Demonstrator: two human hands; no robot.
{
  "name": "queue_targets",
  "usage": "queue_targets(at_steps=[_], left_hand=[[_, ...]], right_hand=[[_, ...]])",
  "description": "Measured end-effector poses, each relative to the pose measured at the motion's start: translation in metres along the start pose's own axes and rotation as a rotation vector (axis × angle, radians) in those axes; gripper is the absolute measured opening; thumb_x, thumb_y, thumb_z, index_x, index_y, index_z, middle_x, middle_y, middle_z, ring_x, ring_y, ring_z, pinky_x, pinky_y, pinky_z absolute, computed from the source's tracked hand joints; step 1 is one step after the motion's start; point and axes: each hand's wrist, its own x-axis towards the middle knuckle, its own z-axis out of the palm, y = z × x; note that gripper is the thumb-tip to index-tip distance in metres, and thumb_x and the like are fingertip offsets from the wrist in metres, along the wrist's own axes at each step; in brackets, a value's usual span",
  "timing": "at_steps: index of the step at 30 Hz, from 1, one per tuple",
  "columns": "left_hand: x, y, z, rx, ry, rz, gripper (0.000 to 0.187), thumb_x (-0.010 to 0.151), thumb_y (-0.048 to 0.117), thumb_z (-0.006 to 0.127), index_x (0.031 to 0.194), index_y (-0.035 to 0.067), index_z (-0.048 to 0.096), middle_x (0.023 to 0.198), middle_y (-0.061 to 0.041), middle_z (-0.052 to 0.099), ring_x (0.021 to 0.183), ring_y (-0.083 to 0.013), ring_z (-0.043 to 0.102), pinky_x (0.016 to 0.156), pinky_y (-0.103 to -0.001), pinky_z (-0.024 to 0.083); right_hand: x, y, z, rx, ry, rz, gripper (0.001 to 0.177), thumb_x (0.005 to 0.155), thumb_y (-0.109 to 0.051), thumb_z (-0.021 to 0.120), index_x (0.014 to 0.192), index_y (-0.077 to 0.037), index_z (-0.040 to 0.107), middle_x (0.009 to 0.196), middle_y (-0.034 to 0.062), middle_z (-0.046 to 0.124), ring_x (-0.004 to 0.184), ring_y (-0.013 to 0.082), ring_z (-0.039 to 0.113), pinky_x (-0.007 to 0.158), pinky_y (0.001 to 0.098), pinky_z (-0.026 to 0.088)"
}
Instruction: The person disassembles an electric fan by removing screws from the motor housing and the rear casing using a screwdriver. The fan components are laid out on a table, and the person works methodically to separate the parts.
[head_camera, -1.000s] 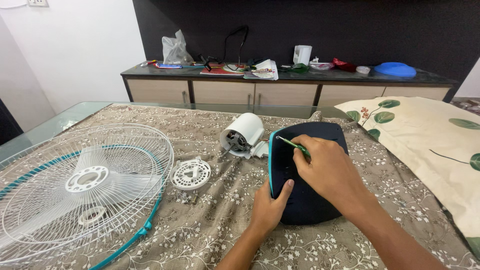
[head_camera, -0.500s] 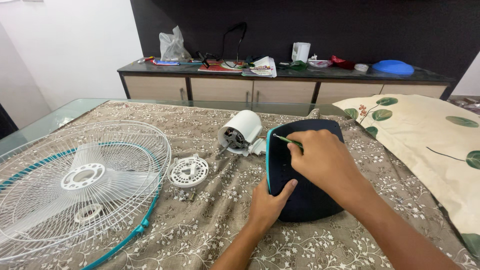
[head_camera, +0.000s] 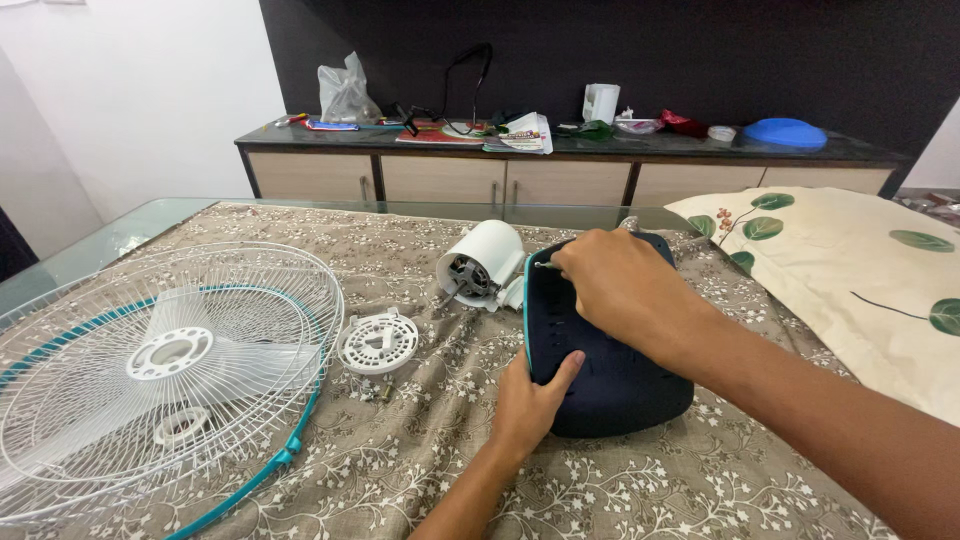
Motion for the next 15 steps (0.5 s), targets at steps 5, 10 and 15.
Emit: queue_targets(at_steps=[5,10,15], left_hand=[[-0.002,0.004,-0.001,0.058,-0.041,0.024,0.046,0.084,0.038,0.079,0.109,0.000,0.070,0.088,-0.016,0.079,0.080,-0.0240,0.078,0.074,-0.037,0.059],[-0.003,0.009,0.000,0.098,-0.046,-0.005,0.046,0.083,0.038,0.080,0.109,0.001,0.070,0.089,-0.017,0.079,0.081,-0.0254,0.079,0.075,-0.038,0.059],[-0.002,0.010,0.000,0.092,-0.050,0.009,0.048,0.082,0.038,0.080,0.111,0.001,0.070,0.090,-0.017,0.079,0.082,-0.0252,0.079,0.075,-0.039,0.060]], right_hand=[[-0.007,0.007,0.002,-0.241,-0.030,-0.061,0.011,0.083,-0.002,0.065,0.089,0.001,0.073,0.093,0.0242,0.070,0.089,0.0404,0.073,0.078,0.0475,0.060],[-0.009,0.009,-0.001,-0.256,-0.017,-0.153,0.014,0.072,-0.002,0.069,0.086,0.002,0.071,0.092,0.0232,0.070,0.087,0.0407,0.072,0.075,0.0485,0.059],[-0.009,0.004,-0.009,-0.032,-0.032,-0.011,0.026,0.085,-0.020,0.071,0.087,0.006,0.068,0.082,0.0264,0.071,0.081,0.0437,0.072,0.073,0.0500,0.059]])
